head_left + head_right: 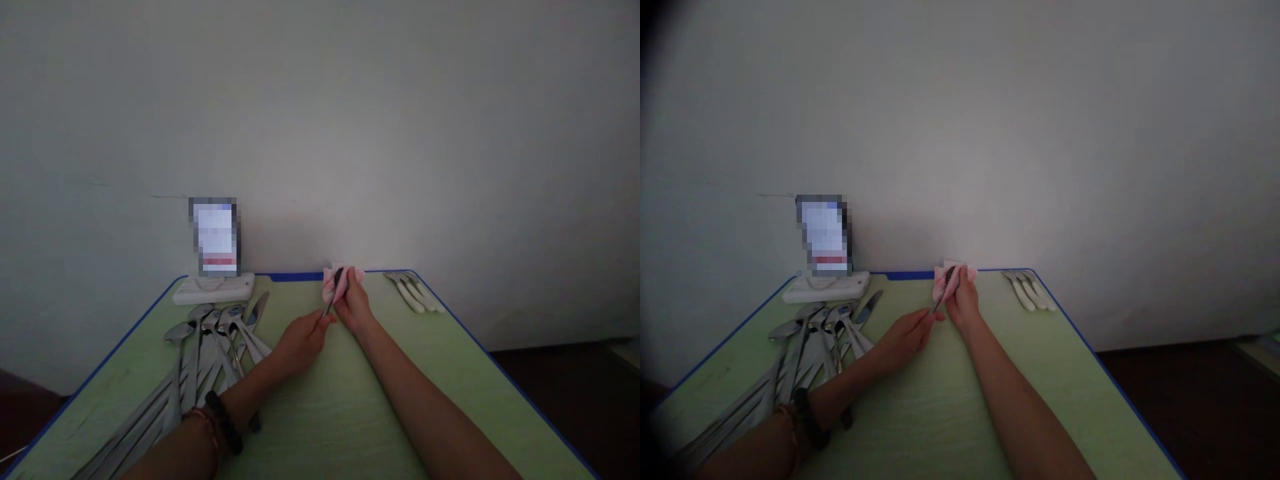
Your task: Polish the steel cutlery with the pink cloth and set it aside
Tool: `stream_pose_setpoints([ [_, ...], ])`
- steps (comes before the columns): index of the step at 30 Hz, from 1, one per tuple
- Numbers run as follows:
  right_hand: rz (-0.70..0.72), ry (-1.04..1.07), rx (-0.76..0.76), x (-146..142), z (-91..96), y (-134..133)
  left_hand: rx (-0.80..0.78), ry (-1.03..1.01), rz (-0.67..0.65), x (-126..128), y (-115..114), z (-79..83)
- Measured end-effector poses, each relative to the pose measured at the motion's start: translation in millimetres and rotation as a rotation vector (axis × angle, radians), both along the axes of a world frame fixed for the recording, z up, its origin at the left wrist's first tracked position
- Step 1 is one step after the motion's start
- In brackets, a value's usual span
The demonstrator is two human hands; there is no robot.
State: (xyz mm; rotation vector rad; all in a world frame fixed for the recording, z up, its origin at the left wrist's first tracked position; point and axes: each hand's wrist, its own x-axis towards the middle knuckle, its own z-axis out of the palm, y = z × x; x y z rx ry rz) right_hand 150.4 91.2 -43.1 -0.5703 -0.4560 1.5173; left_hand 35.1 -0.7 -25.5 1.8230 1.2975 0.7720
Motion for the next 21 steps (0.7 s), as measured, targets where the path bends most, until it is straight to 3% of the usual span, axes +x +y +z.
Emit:
stream_pose_setpoints([
  [4, 0.009, 0.026, -0.053, -1.4, 6.5, -4.6, -0.033, -0.040, -0.019, -0.7, -0.2, -1.1],
  [11, -0.022, -0.189, -0.071, -3.9, 12.9, -11.2, -0.028, -0.053, -0.035, 0.1, -1.5, 0.2],
  [21, 0.111, -0.224, -0.041, -1.5, 11.6, -13.8, -0.081, -0.140, -0.036, -0.2, 0.3, -2.6],
])
